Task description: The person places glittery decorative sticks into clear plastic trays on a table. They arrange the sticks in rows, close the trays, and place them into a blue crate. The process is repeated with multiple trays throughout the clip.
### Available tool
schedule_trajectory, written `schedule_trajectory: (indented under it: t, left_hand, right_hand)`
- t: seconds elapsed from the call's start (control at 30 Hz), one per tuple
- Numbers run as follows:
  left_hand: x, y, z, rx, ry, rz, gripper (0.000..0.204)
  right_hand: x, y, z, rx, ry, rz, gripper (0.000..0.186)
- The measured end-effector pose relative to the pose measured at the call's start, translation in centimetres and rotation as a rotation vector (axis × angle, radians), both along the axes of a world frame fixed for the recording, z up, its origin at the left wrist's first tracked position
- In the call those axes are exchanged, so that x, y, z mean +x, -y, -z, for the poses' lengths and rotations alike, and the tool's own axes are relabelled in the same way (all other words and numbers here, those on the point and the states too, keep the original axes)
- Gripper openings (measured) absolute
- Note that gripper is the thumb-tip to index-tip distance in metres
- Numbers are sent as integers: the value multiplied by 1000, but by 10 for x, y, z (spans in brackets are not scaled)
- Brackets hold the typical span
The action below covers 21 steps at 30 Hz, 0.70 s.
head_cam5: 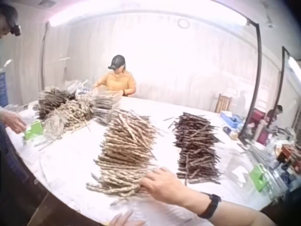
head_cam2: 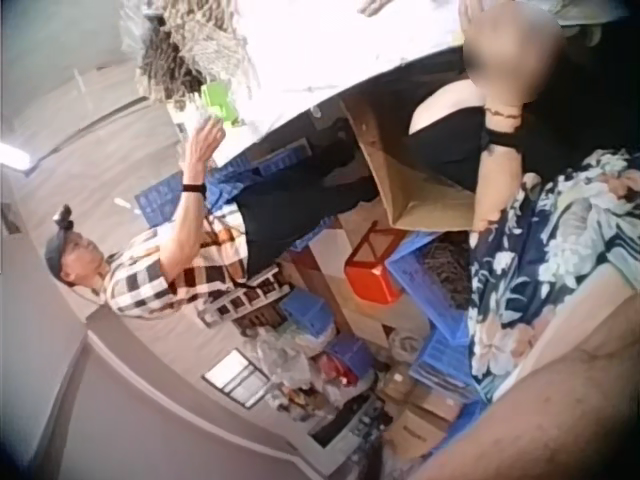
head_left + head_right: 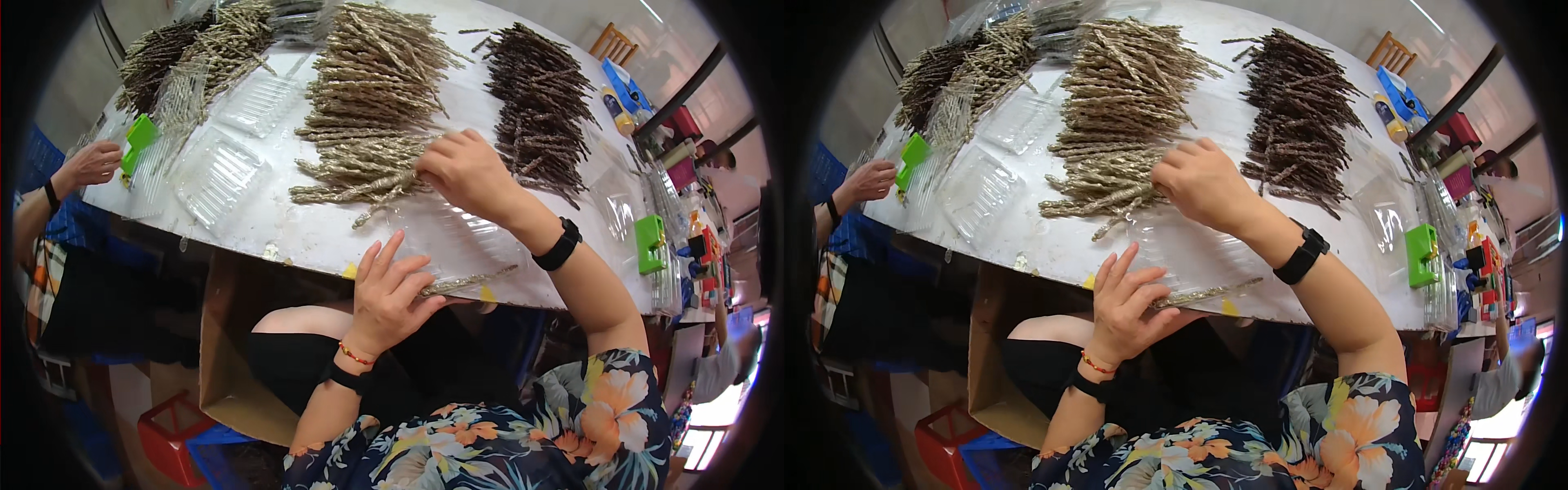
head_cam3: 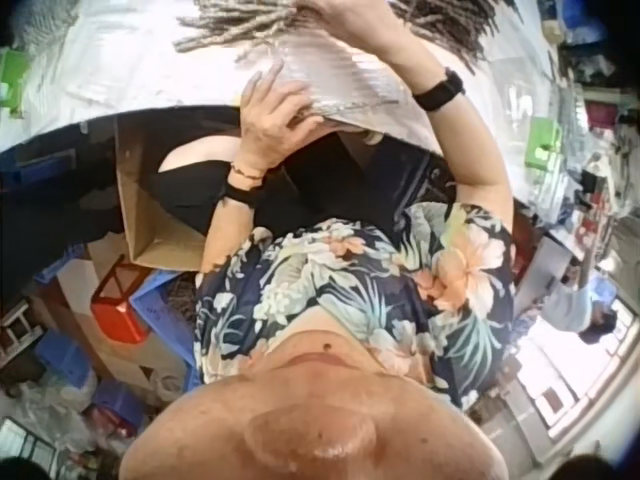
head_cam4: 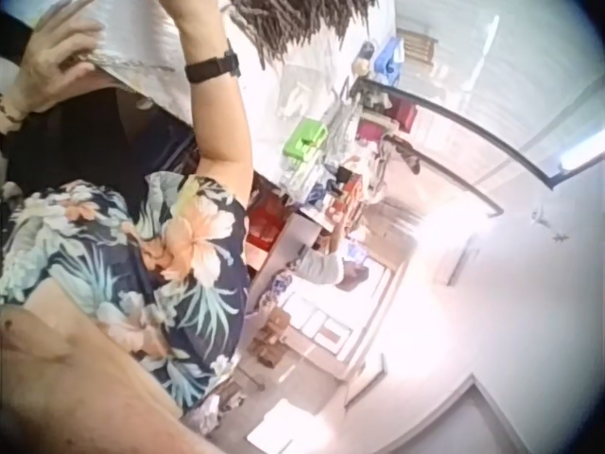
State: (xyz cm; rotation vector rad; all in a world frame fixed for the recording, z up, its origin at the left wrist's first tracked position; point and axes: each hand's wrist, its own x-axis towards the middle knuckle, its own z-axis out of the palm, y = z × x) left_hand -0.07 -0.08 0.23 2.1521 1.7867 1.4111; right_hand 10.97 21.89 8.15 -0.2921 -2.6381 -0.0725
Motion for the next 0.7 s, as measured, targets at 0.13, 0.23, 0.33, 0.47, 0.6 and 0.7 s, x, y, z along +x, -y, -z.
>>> schedule_trajectory:
  t: [0.13,0.23,0.33,0.47,0.6,0.7]
  left_hand:
    - [1,-1,-1,7,12,-4,35]
    - [3,-2,-4,1,24,10,37]
    - [2,-3,0,14,11,2,39]
    - [3,-5,0,39,19,-9,50]
    - [4,-4,1,65,90,3,53]
    - [4,-5,5,78,127,23,53]
  right_hand:
    - [26,30,-42,-784,-160,109,16]
    - [63,41,-49,-1099,-26,141,18]
    - [87,51,-48,-1157,103,209,16]
    - [102,51,-35,-1016,108,187,16]
    - [102,56,-27,-883,211,74,13]
    - [99,65,-20,-778,273,9,10]
